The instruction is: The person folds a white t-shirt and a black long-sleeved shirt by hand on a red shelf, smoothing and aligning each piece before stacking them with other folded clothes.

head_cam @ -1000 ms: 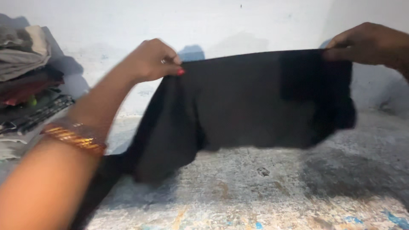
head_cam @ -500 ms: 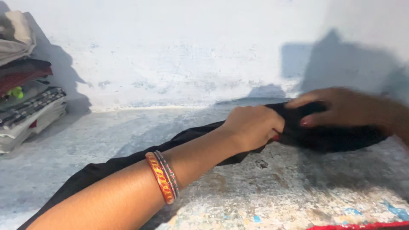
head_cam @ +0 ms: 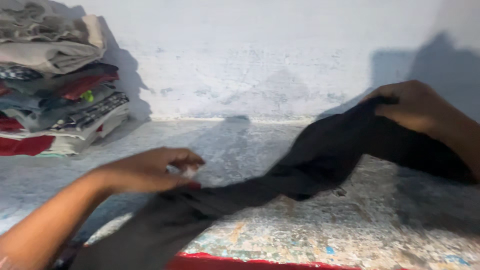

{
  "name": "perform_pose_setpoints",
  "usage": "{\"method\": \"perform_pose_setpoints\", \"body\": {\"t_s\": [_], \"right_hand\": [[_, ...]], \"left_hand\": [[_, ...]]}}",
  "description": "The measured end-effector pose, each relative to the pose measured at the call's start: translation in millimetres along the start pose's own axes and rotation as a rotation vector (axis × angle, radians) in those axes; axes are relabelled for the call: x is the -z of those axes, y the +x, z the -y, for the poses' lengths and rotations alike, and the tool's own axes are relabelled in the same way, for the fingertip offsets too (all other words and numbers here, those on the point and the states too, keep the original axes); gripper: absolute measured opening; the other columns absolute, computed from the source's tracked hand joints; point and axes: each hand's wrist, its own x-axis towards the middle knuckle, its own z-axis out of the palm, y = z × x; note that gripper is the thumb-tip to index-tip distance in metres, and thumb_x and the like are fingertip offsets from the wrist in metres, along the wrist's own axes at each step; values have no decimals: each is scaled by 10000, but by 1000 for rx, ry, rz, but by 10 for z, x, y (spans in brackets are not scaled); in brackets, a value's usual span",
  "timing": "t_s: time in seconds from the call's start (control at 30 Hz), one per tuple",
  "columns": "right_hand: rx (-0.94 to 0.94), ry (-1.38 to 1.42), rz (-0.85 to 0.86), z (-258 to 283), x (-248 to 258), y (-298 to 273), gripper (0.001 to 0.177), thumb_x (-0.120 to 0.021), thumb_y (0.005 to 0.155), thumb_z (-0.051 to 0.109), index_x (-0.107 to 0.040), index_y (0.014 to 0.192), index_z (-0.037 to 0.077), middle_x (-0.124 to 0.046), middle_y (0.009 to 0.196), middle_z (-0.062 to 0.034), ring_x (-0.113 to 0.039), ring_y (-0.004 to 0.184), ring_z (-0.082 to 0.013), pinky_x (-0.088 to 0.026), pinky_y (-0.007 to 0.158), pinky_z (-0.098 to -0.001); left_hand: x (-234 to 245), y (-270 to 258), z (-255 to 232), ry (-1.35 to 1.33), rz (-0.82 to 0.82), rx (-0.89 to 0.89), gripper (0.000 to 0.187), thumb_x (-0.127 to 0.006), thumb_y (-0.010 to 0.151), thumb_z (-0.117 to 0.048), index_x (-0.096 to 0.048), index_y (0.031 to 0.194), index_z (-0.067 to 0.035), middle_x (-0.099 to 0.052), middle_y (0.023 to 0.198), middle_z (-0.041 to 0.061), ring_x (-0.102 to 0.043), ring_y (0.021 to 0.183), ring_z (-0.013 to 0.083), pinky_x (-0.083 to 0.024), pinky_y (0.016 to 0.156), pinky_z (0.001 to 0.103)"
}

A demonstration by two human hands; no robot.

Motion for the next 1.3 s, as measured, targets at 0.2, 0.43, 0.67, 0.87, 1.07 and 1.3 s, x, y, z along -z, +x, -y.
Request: {"method": "perform_pose_setpoints", "body": {"t_s": [0.2, 0.43, 0.67, 0.87, 1.07, 1.3], "right_hand": [[66, 138, -108, -383, -25, 5, 377, -619, 828, 41, -784, 1162, 98, -803, 1024, -145, -791, 850, -280, -610, 875, -391], [-90, 94, -111, -593, -138, 55, 366, -609, 881, 32, -795, 1187, 103, -810, 1010, -161, -781, 812, -289, -636, 843, -401], [25, 36, -173, -662, -84, -24, 379, -641, 822, 32, -808, 1153, 114, -814, 987, -146, -782, 806, -281, -597, 862, -380], [-93, 78, -292, -420, -41, -151, 285, -694, 980, 186, -759, 1236, 79, -784, 952, -179, -759, 811, -300, -578, 784, -413], [39, 49, 10, 44, -89, -250, 242, -747, 926, 279, -752, 1124, 142, -762, 909, -59, -726, 777, -203, -612, 688, -373], [19, 54, 44, -78, -267, -115, 291, -700, 969, 245, -742, 1224, 111, -776, 1019, -81, -737, 879, -203, -590, 815, -375]], "left_hand": [[-389, -520, -90, -143, -25, -308, 659, -837, 796, -423, -679, 1353, -109, -681, 1346, 83, -614, 1234, 248, -515, 984, 389], [-1236, -289, -581, 34, -293, -661, 275, -761, 813, -220, -725, 1069, -126, -733, 1144, 73, -659, 1133, 263, -497, 945, 386], [-431, -279, -1103, -253, -272, -124, 241, -787, 759, -207, -705, 960, -103, -751, 718, 94, -713, 689, 167, -555, 627, 333], [642, -153, -474, 1130, -1229, -349, 174, -733, 884, -164, -652, 1035, -135, -648, 1185, 62, -651, 1025, 277, -512, 878, 422], [494, -370, 493, 1564, -839, -283, 227, -628, 811, -255, -707, 1017, -201, -662, 1172, 59, -654, 1050, 245, -512, 917, 465], [539, -383, 734, 897, -797, -339, 210, -689, 826, -311, -709, 963, -154, -701, 1066, 75, -670, 1064, 310, -520, 932, 473]]}}
